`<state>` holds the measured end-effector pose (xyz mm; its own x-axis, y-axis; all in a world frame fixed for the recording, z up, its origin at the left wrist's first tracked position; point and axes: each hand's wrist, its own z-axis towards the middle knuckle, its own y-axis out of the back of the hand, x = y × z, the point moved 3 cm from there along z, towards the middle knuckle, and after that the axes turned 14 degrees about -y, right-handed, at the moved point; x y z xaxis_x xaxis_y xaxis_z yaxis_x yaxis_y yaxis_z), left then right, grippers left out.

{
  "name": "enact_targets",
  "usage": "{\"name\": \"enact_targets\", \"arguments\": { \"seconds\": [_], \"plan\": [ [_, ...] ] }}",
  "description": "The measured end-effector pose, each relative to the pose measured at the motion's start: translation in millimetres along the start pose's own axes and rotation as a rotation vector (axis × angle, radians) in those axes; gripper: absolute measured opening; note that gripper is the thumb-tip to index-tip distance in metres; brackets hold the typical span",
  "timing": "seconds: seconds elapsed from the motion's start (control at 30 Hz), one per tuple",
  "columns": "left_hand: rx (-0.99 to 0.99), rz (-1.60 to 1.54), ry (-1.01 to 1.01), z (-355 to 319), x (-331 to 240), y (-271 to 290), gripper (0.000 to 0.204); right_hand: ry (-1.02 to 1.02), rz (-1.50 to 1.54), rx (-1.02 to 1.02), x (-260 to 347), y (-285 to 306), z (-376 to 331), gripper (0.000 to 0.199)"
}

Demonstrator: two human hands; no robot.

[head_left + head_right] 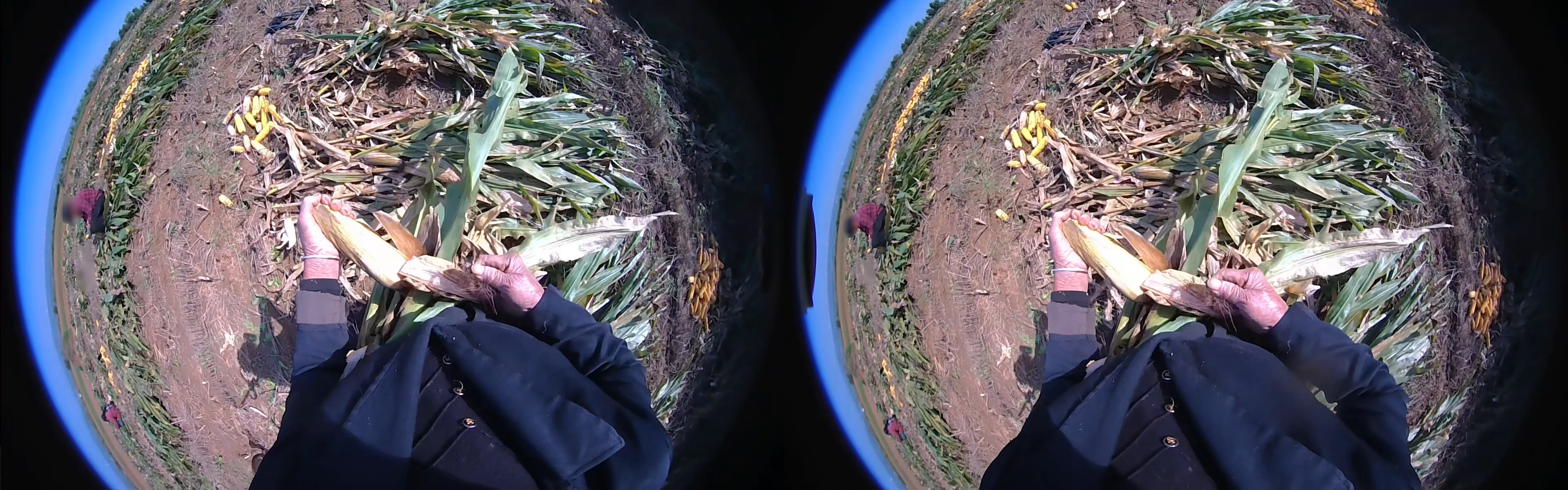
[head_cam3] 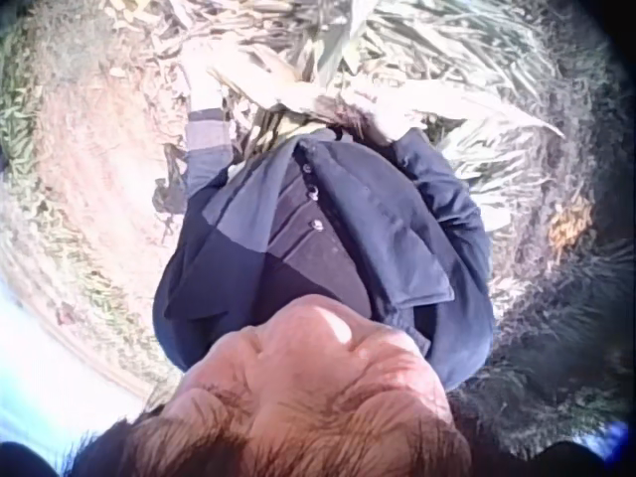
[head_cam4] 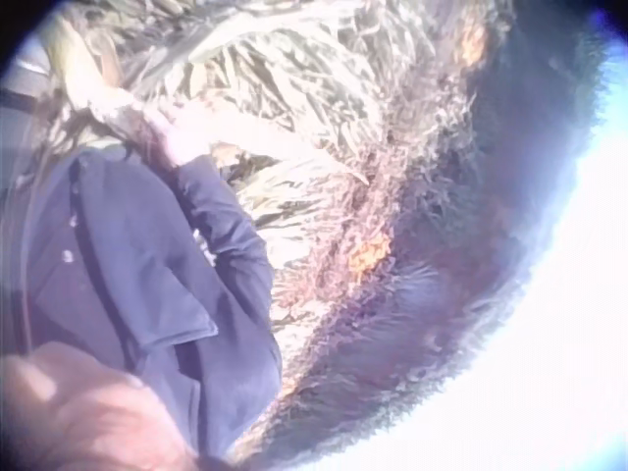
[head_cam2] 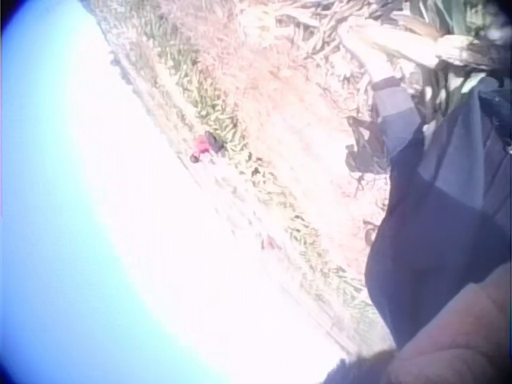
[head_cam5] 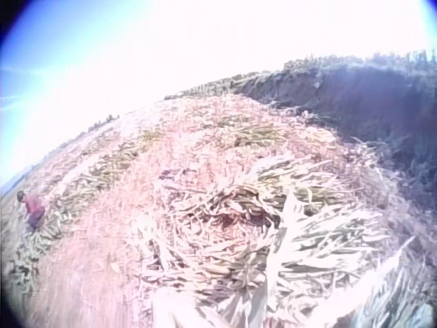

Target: The person repeatedly picks up corn cobs from a pile on the ground, removes the husks by hand, and places the shucked cobs into a growing pile. The process is continuous and methodical, with the person handling each cob individually.

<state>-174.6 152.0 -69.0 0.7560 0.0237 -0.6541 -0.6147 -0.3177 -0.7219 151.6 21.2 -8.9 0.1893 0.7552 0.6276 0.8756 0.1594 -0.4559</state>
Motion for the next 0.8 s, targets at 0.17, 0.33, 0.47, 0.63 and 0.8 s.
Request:
{"name": "enact_targets", "arguments": {
  "seconds": [0.17,0.33,0.47,0.63,0.8],
  "plan": [
    [-0.006,-0.116,0.089,2.0,17.7,26.7,0.029,-0.069,0.172,-0.129,-3.3,13.6,-52.2,0.019],
    [0.209,0.067,-0.112,-7.1,-6.0,-94.8,0.039,0.167,-0.773,0.043,63.0,-2.2,-33.0,0.031],
    [0.241,0.204,-0.225,-27.8,-0.6,-128.9,0.039,0.557,-0.724,-0.057,108.7,-47.1,-11.2,0.047],
    [0.337,-0.106,-0.035,-25.2,14.8,-144.2,0.043,0.212,-0.383,0.200,71.2,-43.0,90.1,0.076],
    [0.408,-0.191,0.239,-12.9,24.3,-132.4,0.038,0.218,-0.522,0.205,47.4,-48.6,98.9,0.091]
  ]
}}
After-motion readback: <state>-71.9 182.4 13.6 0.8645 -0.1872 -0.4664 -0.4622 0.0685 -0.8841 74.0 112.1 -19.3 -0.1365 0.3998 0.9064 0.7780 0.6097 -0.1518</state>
